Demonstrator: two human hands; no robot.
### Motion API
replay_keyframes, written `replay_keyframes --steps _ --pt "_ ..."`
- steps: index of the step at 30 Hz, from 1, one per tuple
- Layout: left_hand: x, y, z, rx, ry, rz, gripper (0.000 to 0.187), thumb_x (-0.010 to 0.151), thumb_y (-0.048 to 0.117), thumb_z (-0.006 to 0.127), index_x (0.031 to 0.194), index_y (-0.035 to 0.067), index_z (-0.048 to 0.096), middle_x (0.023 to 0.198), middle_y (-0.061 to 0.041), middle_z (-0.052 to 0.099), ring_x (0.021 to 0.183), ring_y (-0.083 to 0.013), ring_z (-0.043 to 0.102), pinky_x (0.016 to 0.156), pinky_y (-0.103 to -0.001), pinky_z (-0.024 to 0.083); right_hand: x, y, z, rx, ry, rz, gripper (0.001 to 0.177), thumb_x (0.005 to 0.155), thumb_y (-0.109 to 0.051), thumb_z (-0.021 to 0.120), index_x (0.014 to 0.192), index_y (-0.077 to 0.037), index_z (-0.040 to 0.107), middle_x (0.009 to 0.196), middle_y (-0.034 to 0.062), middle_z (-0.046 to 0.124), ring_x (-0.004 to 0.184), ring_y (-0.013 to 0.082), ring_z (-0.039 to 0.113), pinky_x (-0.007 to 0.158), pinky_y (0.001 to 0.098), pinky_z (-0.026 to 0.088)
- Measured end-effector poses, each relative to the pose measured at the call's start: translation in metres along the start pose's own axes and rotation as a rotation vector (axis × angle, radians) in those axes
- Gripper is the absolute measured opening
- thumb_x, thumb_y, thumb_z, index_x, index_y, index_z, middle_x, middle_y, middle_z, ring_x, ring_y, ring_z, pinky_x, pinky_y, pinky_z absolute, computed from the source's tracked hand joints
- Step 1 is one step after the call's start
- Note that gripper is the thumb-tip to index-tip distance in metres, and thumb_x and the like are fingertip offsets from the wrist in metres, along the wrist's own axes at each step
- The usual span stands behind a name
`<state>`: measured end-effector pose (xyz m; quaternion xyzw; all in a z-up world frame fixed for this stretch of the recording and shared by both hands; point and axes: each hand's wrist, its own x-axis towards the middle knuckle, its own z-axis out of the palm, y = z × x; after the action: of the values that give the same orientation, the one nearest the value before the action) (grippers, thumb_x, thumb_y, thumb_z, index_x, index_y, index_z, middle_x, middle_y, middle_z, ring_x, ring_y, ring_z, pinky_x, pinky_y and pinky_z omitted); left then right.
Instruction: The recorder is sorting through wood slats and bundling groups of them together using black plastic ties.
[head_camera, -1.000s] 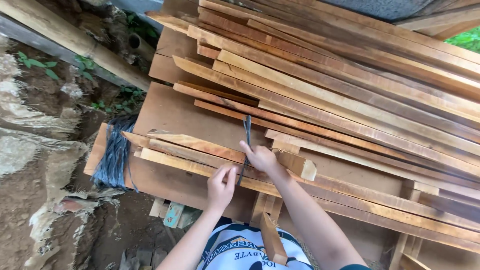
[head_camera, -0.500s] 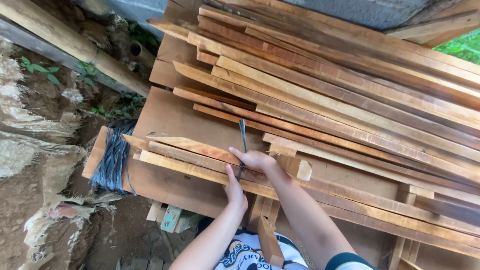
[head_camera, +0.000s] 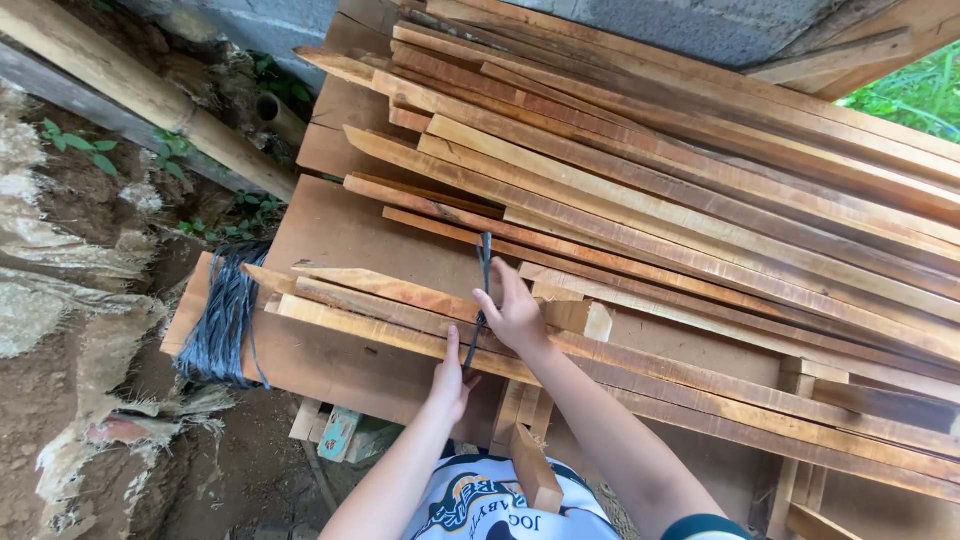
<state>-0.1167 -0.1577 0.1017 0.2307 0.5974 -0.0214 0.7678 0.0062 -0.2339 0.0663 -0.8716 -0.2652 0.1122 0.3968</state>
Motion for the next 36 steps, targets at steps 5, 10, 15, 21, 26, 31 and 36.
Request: replay_keyframes --steps 5,10,15,21,26,31,36 --pt "0.031 -0.011 -0.056 0.051 -0.128 0.058 0.107 0.092 0.059 0.070 0.151 -0.013 0.018 0.148 -0.033 0.033 0.138 -0.0489 0.042 0.116 -0.068 0.025 -0.053 0.010 0.007 -0.273 -0.048 -0.366 0.090 0.080 -0.059 0.071 0.147 -0.005 0.047 0.151 0.0190 0.045 0.139 0.0385 0.042 0.114 0.0547 0.033" --pt "0.045 -0.024 -0.097 0.131 -0.198 0.042 0.100 0.095 0.062 0.067 0.156 -0.004 0.024 0.157 -0.031 0.034 0.142 -0.0489 0.042 0.117 -0.064 0.029 -0.065 0.009 0.013 -0.579 -0.203 -0.397 0.107 0.068 -0.080 0.071 0.149 -0.016 0.046 0.156 0.0104 0.042 0.140 0.0308 0.041 0.117 0.0528 0.027" --pt "0.089 -0.040 -0.143 0.326 -0.184 0.055 0.069 0.099 0.058 0.065 0.143 0.008 0.049 0.147 -0.015 0.056 0.118 -0.0303 0.065 0.093 -0.043 0.048 -0.045 0.010 0.025 -0.550 -0.152 -0.300 0.064 0.075 -0.066 0.074 0.126 -0.028 0.063 0.130 -0.0050 0.058 0.119 0.0255 0.059 0.104 0.0526 0.042" --pt "0.120 -0.003 -0.218 0.478 -0.090 0.180 0.053 0.095 0.053 0.072 0.134 0.020 0.060 0.136 -0.008 0.066 0.113 -0.0278 0.070 0.089 -0.040 0.049 0.000 -0.045 0.041 -0.795 -0.264 -0.246 0.049 0.083 -0.062 0.066 0.115 -0.025 0.067 0.118 -0.0012 0.066 0.127 0.0229 0.055 0.102 0.0448 0.044" --pt "0.130 0.049 -0.297 0.454 0.068 0.366 0.037 0.098 0.038 0.069 0.129 0.017 0.066 0.124 -0.009 0.073 0.104 -0.0263 0.073 0.082 -0.036 0.054 -0.005 -0.135 0.088 -0.306 -0.431 -0.253 0.040 0.090 -0.045 0.068 0.121 -0.020 0.068 0.108 0.0082 0.073 0.102 0.0321 0.071 0.084 0.0481 0.056" --pt "0.171 0.105 -0.378 0.608 0.348 0.697 0.013 0.095 0.023 0.071 0.105 0.017 0.077 0.093 -0.005 0.079 0.076 -0.0182 0.077 0.071 -0.028 0.058 -0.035 -0.205 0.180 0.025 -0.616 -0.114 0.031 0.091 -0.035 0.070 0.113 -0.013 0.070 0.102 0.0130 0.076 0.093 0.0344 0.075 0.080 0.0476 0.060" --pt "0.195 0.155 -0.420 0.879 0.478 1.030 0.010 0.091 0.026 0.074 0.101 0.026 0.078 0.092 -0.004 0.076 0.080 -0.0276 0.075 0.067 -0.035 0.061 -0.057 -0.187 0.323 0.218 -0.587 0.248 0.024 0.095 -0.038 0.070 0.111 -0.021 0.074 0.095 0.0072 0.078 0.092 0.0259 0.076 0.079 0.0377 0.060"
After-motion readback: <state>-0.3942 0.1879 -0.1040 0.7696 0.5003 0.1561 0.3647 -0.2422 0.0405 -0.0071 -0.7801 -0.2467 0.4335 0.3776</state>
